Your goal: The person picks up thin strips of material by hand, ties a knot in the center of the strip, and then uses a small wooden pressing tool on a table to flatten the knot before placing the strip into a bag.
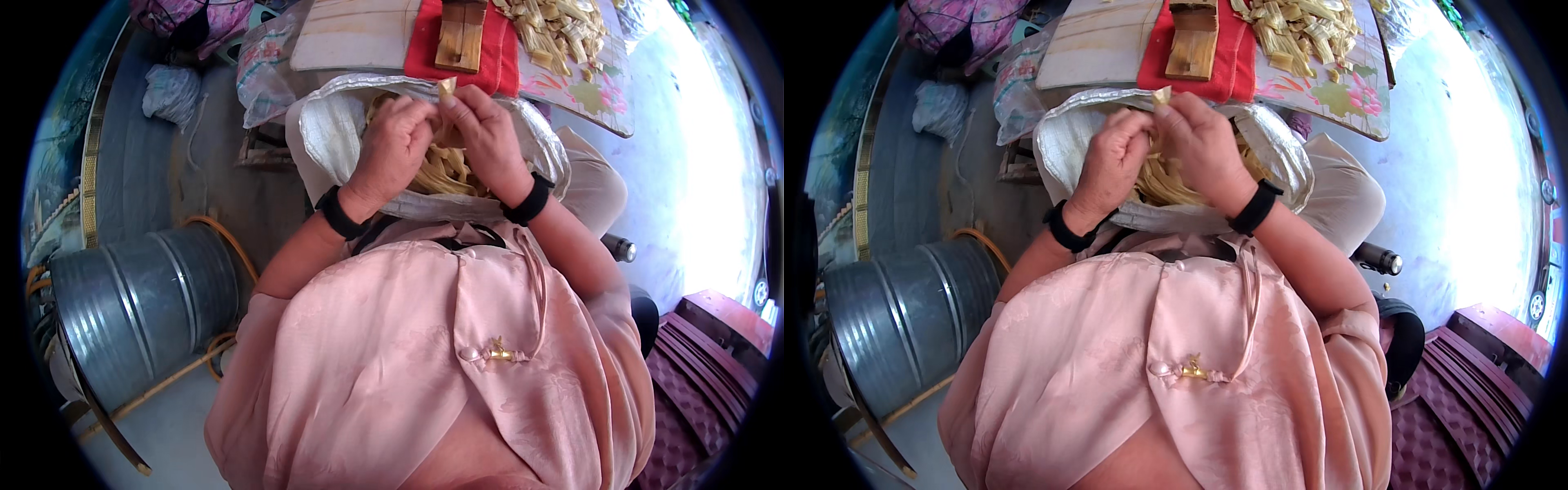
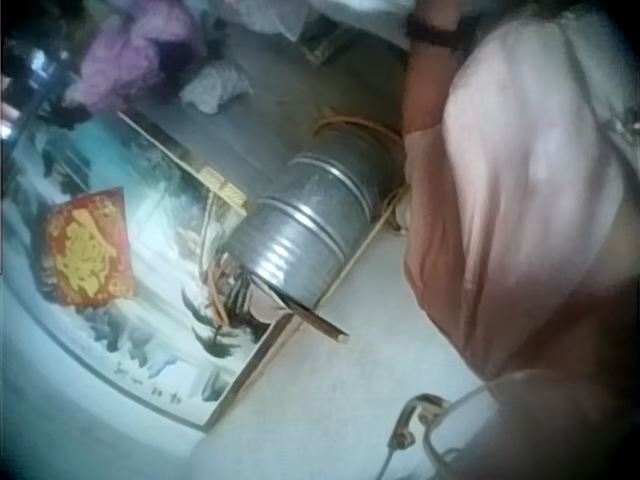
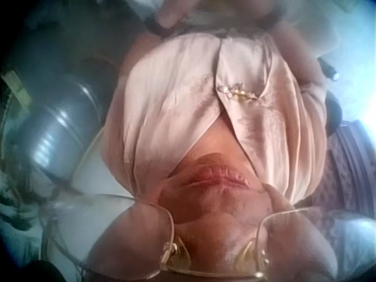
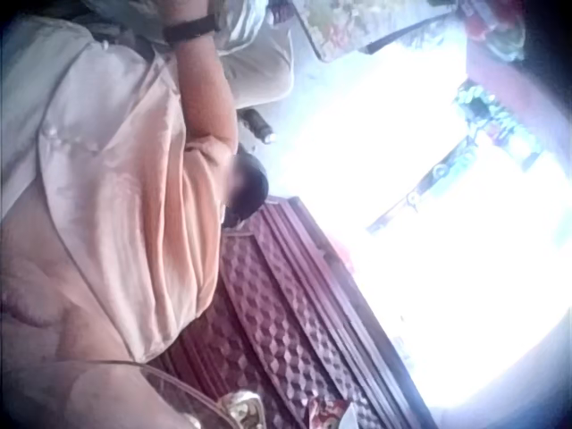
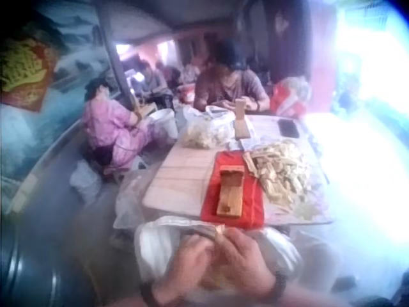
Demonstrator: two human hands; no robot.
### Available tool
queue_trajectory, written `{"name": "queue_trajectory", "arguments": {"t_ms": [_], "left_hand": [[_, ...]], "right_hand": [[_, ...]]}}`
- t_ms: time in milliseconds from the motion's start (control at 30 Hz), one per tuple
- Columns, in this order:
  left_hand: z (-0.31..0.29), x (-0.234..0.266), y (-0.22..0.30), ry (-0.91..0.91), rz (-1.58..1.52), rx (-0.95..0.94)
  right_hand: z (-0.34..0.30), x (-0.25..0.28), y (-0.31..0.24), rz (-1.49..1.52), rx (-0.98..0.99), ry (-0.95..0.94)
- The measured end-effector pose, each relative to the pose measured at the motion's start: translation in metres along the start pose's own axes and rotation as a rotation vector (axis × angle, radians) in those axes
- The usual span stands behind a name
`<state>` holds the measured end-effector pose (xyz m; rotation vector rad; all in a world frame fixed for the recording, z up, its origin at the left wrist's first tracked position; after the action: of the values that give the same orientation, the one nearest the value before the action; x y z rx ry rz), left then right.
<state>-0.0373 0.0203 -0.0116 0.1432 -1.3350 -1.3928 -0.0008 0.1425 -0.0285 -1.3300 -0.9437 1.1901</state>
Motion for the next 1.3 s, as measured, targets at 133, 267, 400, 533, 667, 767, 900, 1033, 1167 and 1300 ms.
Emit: {"name": "queue_trajectory", "arguments": {"t_ms": [133, 267, 400, 533, 667, 767, 900, 1033, 1167, 1300], "left_hand": [[0.004, 0.018, 0.027, 0.221, 0.082, -0.116], [0.01, 0.015, 0.03, 0.17, 0.125, -0.261], [0.001, 0.024, -0.006, 0.093, -0.159, 0.048], [0.004, -0.004, -0.008, -0.205, -0.947, 0.53], [0.01, 0.002, -0.013, -0.18, -0.635, 0.283], [0.008, 0.007, -0.024, -0.009, -0.369, 0.218], [0.009, 0.001, 0.001, 0.13, -0.509, 0.226], [0.011, 0.0, 0.003, 0.107, -0.463, 0.164], [0.015, 0.028, -0.007, 0.137, -0.335, 0.094], [0.021, 0.043, 0.001, 0.146, -0.148, 0.016]], "right_hand": [[-0.004, -0.005, 0.0, 0.449, -0.24, 0.018], [-0.011, 0.001, -0.012, 0.05, -0.081, 0.019], [-0.016, -0.014, -0.042, -0.389, 0.317, -0.123], [-0.012, 0.004, -0.052, -0.446, 0.37, -0.087], [-0.001, 0.003, -0.028, -0.014, 0.158, -0.203], [-0.009, -0.007, -0.03, 0.105, -0.035, -0.339], [0.0, 0.015, -0.01, 0.076, 0.009, -0.099], [-0.003, 0.013, -0.012, 0.069, -0.163, -0.083], [-0.001, 0.033, -0.001, 0.296, -0.4, -0.006], [0.003, 0.03, -0.014, 0.294, -0.333, -0.057]]}}
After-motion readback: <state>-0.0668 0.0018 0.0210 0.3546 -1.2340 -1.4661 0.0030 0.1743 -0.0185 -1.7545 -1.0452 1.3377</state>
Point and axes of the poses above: each hand's wrist, its own z-axis towards the middle knuckle, its own x-axis out of the back of the hand, y = z × x, the point moved 7 cm from there along z, towards the middle knuckle, and after that the axes turned 5 degrees about z, right-handed, at the moved point
